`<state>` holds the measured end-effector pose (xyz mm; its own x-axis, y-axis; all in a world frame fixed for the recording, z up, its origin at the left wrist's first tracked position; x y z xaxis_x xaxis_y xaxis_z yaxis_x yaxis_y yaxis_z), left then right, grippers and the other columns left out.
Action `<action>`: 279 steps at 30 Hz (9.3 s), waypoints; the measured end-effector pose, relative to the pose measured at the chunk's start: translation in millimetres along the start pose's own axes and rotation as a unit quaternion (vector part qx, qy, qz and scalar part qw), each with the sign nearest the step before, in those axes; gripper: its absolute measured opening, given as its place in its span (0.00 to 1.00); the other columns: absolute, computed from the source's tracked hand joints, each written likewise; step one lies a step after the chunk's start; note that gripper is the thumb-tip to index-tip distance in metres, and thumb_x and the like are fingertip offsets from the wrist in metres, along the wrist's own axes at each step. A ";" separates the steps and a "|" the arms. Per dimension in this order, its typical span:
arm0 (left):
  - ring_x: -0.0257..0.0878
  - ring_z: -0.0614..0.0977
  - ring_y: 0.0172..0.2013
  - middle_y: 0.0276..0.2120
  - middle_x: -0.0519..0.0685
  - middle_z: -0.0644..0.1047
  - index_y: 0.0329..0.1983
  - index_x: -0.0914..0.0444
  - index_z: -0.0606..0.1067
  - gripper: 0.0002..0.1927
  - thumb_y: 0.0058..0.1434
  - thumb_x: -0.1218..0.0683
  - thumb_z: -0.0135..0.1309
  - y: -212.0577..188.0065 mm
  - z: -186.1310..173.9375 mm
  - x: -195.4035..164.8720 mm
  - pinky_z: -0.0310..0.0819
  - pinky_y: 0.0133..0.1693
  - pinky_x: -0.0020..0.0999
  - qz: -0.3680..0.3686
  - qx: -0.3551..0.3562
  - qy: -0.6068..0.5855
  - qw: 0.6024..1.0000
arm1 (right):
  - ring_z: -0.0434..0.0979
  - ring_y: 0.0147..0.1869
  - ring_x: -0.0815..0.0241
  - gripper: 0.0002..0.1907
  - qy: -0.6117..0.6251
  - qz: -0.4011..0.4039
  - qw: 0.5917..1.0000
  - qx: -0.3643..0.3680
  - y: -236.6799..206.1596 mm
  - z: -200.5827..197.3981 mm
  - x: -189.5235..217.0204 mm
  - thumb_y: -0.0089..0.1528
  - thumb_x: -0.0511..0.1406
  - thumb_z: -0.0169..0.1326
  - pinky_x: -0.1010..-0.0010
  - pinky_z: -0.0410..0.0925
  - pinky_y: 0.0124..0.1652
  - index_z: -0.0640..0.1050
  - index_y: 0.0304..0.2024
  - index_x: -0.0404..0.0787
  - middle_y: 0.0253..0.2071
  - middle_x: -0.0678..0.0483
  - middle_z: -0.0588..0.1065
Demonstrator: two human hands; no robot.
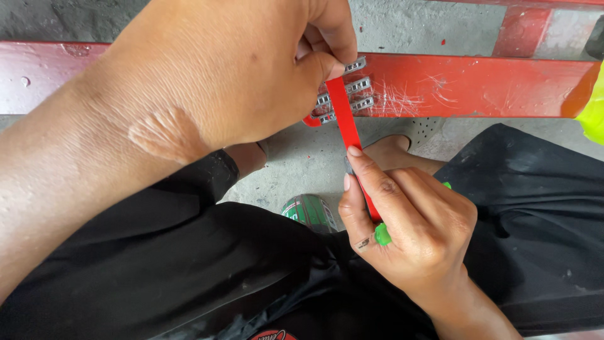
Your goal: The person sits on the floor in front of a red metal rack holding chrome letter emblems. They press red adhesive tape onto the face of each letter, smooth it down, and trim the excess tape around the letter edges with a green utility knife, working on the letters one at a time.
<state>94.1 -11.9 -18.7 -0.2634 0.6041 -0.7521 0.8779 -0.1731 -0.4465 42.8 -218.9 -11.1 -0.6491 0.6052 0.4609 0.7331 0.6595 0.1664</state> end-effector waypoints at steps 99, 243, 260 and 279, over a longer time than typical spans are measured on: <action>0.46 0.86 0.29 0.26 0.49 0.83 0.29 0.59 0.83 0.03 0.51 0.60 0.62 10.6 -22.5 10.5 0.80 0.31 0.40 0.155 -0.124 0.045 0.979 | 0.74 0.25 0.57 0.24 0.010 0.029 0.999 0.026 31.2 1.8 7.2 0.53 0.26 0.62 0.66 0.68 0.28 0.80 0.54 0.33 0.25 0.51 0.74; 0.34 0.75 0.54 0.55 0.40 0.77 0.43 0.57 0.83 0.13 0.59 0.52 0.54 -13.4 29.6 -2.3 0.70 0.54 0.31 0.460 -0.159 0.399 0.777 | 0.87 0.40 0.61 0.28 0.126 0.206 0.962 0.125 5.1 -62.3 -38.4 0.68 0.30 0.49 0.71 0.76 0.42 0.63 0.71 0.33 0.44 0.52 0.81; 0.42 0.79 0.56 0.52 0.49 0.81 0.48 0.66 0.82 0.14 0.62 0.55 0.58 -17.8 31.8 6.7 0.73 0.60 0.37 0.495 -0.206 0.332 0.776 | 0.78 0.29 0.36 0.06 0.008 0.227 0.971 0.079 17.8 -7.4 -15.4 0.70 0.32 0.49 0.52 0.66 0.25 0.72 0.41 0.33 0.27 0.38 0.76; 0.40 0.80 0.51 0.47 0.47 0.81 0.39 0.64 0.83 0.10 0.55 0.56 0.59 -20.2 28.9 5.7 0.72 0.57 0.33 0.500 -0.235 0.317 0.771 | 0.78 0.30 0.34 0.07 0.008 0.225 0.968 0.107 22.7 -2.5 -14.7 0.71 0.32 0.49 0.51 0.65 0.24 0.72 0.40 0.33 0.25 0.37 0.75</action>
<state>63.3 -27.5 -27.9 0.7565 0.6363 -0.1508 0.6021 -0.5878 0.5403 69.5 -214.0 -11.9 -0.2683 0.8473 0.4583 0.8813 0.4080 -0.2384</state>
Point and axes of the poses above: each hand's wrist, its own y-axis towards the middle knuckle, its own z-axis out of the palm, x = y × z, the point moved 3 cm from there along y, towards the middle knuckle
